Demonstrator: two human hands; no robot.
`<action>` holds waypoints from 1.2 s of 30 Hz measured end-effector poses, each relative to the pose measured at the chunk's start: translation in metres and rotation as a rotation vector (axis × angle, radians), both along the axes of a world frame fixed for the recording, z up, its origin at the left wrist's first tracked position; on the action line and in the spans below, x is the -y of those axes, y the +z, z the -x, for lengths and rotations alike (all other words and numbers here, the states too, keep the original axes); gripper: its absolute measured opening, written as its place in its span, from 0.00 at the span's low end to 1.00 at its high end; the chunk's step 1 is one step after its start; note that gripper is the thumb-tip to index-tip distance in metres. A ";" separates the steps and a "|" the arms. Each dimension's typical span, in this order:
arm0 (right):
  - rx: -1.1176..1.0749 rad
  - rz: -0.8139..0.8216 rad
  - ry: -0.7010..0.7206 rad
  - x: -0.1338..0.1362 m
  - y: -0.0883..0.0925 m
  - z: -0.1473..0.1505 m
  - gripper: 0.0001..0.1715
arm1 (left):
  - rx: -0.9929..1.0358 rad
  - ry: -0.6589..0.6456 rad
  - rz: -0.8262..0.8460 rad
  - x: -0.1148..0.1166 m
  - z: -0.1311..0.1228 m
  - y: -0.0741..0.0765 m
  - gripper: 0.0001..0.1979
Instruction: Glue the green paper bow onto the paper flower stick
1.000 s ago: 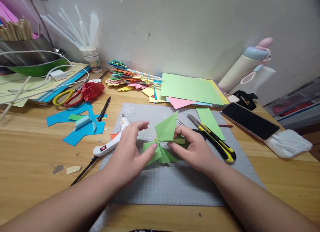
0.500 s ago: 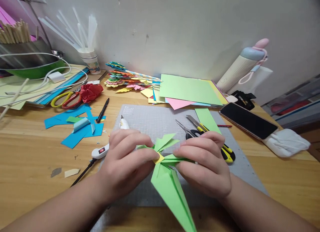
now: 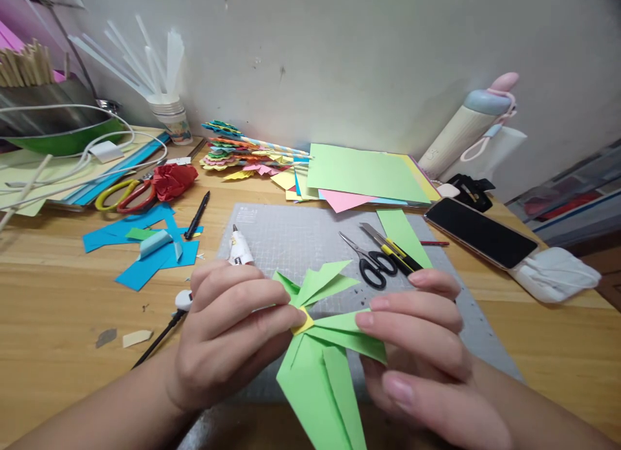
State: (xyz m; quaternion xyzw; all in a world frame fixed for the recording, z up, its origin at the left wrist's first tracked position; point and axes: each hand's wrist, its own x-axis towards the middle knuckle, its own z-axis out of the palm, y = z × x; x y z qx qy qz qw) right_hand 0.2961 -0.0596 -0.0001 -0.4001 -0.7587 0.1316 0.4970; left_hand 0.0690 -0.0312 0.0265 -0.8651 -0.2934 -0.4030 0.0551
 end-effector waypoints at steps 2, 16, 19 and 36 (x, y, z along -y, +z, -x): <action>-0.085 -0.352 -0.063 -0.001 -0.001 0.004 0.11 | -0.014 -0.015 -0.011 0.000 0.000 0.001 0.06; -0.478 0.382 0.114 -0.025 0.002 0.009 0.27 | 0.692 -0.019 1.289 -0.008 -0.018 -0.006 0.07; -0.689 0.706 0.303 -0.030 0.003 0.013 0.29 | 0.906 -0.034 1.628 -0.010 -0.023 -0.012 0.13; -0.683 0.921 0.350 -0.022 0.004 0.016 0.15 | 0.986 -0.037 1.754 -0.014 -0.020 -0.017 0.14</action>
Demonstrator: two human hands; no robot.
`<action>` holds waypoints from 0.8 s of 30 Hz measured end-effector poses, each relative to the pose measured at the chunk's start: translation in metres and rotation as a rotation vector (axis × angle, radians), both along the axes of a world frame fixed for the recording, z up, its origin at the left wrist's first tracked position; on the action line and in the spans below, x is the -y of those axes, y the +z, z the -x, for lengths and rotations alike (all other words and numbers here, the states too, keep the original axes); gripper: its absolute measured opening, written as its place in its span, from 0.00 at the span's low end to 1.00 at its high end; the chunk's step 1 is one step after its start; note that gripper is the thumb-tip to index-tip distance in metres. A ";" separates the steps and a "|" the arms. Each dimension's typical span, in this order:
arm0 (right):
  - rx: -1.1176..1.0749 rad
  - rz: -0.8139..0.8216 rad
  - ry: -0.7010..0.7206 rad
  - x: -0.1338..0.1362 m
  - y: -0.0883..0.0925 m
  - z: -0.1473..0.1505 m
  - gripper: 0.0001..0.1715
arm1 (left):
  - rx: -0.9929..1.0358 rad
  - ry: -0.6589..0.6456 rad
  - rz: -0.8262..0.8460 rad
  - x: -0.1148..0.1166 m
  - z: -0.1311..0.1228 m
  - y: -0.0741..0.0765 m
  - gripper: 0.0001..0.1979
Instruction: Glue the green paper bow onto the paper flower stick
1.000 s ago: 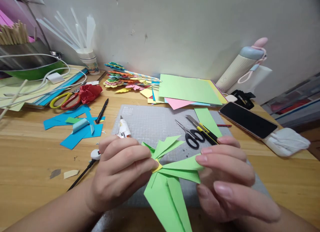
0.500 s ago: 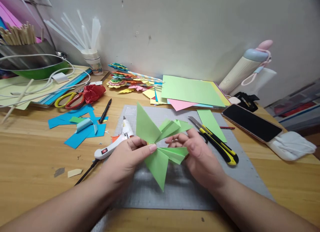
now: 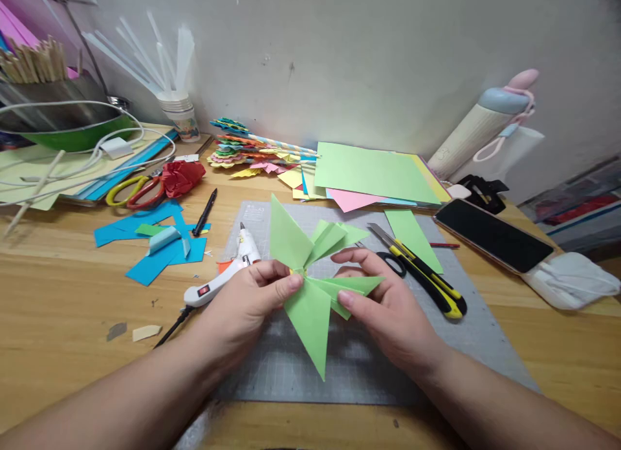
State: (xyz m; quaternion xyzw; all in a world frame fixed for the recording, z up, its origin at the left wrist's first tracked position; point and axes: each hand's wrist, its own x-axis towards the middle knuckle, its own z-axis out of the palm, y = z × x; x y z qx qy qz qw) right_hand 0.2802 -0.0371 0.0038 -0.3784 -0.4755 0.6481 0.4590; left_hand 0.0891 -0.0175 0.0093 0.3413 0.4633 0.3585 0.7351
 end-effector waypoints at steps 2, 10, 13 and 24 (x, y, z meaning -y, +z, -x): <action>0.012 -0.003 -0.005 0.001 0.000 -0.001 0.16 | 0.003 -0.007 -0.014 0.000 0.001 0.000 0.14; 0.040 -0.065 -0.036 0.000 0.000 -0.002 0.15 | 0.030 -0.006 -0.009 0.000 0.001 0.001 0.12; 0.048 -0.087 -0.052 0.000 0.000 -0.002 0.15 | 0.038 0.024 0.005 -0.001 0.000 0.001 0.12; 0.016 -0.072 -0.053 -0.001 -0.003 -0.003 0.15 | -0.047 0.030 -0.012 -0.002 0.003 0.000 0.11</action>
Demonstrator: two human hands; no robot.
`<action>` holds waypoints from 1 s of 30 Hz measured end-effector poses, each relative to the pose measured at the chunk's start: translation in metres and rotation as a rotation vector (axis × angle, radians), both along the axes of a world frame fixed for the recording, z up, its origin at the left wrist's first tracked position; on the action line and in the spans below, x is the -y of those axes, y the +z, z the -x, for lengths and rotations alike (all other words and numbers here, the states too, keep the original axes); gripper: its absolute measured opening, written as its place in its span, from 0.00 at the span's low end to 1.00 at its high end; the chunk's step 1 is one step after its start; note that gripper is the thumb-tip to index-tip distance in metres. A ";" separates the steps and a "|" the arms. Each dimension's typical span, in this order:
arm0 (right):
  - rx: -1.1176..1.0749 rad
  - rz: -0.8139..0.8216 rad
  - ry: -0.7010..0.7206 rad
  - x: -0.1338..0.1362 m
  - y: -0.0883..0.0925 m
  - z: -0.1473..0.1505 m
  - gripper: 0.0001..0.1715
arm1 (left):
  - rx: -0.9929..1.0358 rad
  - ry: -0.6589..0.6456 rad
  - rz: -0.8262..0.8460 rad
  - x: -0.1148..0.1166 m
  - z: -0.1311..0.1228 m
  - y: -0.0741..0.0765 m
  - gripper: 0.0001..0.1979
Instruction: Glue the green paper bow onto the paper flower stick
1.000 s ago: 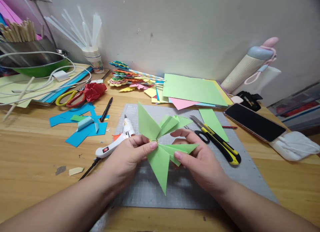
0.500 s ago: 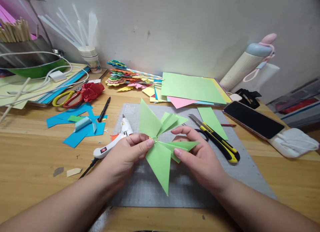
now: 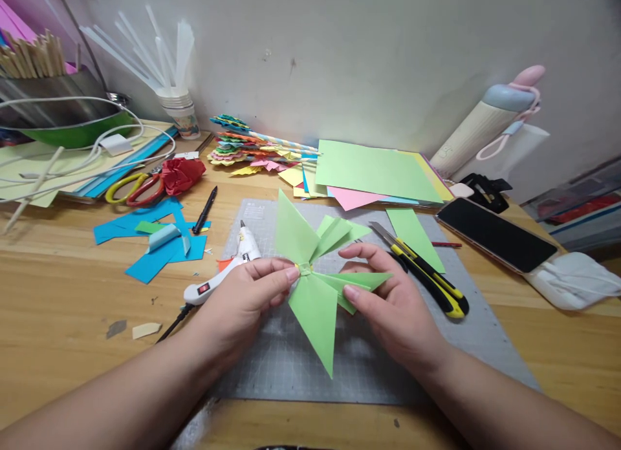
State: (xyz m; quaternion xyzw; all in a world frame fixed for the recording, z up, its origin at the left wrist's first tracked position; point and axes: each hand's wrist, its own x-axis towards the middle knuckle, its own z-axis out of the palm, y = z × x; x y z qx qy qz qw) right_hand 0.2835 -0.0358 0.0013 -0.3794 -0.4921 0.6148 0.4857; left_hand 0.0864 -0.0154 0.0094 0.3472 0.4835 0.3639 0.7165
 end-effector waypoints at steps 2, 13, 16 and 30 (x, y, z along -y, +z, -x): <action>-0.001 0.010 -0.004 0.000 0.000 0.000 0.15 | -0.016 0.003 -0.004 0.000 -0.001 0.001 0.11; -0.087 0.072 -0.010 -0.003 -0.001 0.002 0.15 | -0.054 -0.025 -0.046 -0.001 -0.001 0.004 0.12; -0.106 0.096 -0.005 -0.004 -0.001 0.001 0.15 | -0.022 -0.027 -0.055 -0.001 -0.002 0.007 0.11; -0.283 0.202 -0.124 -0.005 0.009 0.001 0.18 | 0.172 0.037 -0.003 0.000 -0.002 0.006 0.12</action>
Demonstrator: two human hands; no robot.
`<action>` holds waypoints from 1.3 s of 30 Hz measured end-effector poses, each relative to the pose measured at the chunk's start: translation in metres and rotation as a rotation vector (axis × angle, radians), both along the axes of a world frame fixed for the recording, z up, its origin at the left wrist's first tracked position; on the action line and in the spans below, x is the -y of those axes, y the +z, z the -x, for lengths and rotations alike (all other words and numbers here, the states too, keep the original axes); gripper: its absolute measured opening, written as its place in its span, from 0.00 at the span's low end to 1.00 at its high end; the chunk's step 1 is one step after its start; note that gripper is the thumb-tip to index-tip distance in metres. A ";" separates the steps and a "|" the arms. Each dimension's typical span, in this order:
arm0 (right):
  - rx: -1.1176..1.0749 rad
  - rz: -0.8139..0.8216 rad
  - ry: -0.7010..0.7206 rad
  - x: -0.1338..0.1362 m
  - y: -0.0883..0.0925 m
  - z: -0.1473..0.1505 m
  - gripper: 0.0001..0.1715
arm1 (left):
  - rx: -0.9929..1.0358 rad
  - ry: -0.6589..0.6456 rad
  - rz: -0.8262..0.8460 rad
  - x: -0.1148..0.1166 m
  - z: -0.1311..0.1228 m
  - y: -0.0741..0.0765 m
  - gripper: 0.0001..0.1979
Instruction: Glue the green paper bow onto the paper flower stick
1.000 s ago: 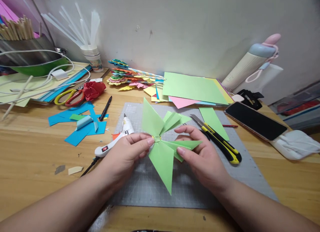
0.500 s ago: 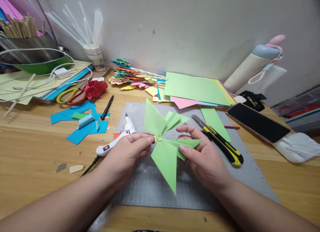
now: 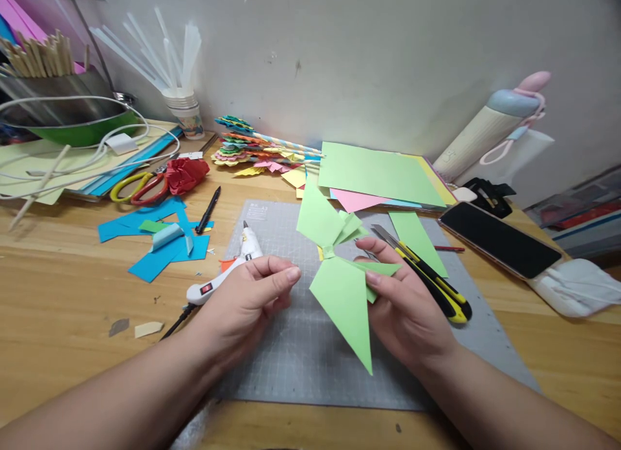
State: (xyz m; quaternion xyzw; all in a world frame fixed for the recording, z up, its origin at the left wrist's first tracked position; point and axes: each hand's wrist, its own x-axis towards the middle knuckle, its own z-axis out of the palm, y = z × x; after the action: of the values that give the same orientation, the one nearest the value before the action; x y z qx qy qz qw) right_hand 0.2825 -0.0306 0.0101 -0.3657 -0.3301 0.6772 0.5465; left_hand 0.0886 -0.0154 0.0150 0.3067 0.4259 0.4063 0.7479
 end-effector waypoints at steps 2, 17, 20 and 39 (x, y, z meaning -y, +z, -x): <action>-0.018 0.039 -0.024 -0.002 -0.001 0.000 0.19 | 0.038 -0.037 0.000 0.001 0.000 0.001 0.11; 0.501 0.068 -0.008 -0.016 -0.015 0.000 0.17 | 0.089 -0.162 -0.192 0.004 0.001 0.006 0.07; 0.610 0.070 0.105 -0.017 -0.012 -0.002 0.16 | 0.058 -0.189 -0.231 0.006 0.002 0.005 0.06; 0.925 -0.891 -0.072 0.038 0.019 0.012 0.09 | -0.201 -0.244 -0.383 0.014 -0.006 0.009 0.13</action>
State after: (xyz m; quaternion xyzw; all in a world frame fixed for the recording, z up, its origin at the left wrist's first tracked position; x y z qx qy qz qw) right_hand 0.2710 -0.0684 0.0293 -0.3685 -0.7690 0.2288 0.4696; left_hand 0.0942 -0.0294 0.0241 0.5309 0.3731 0.3541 0.6735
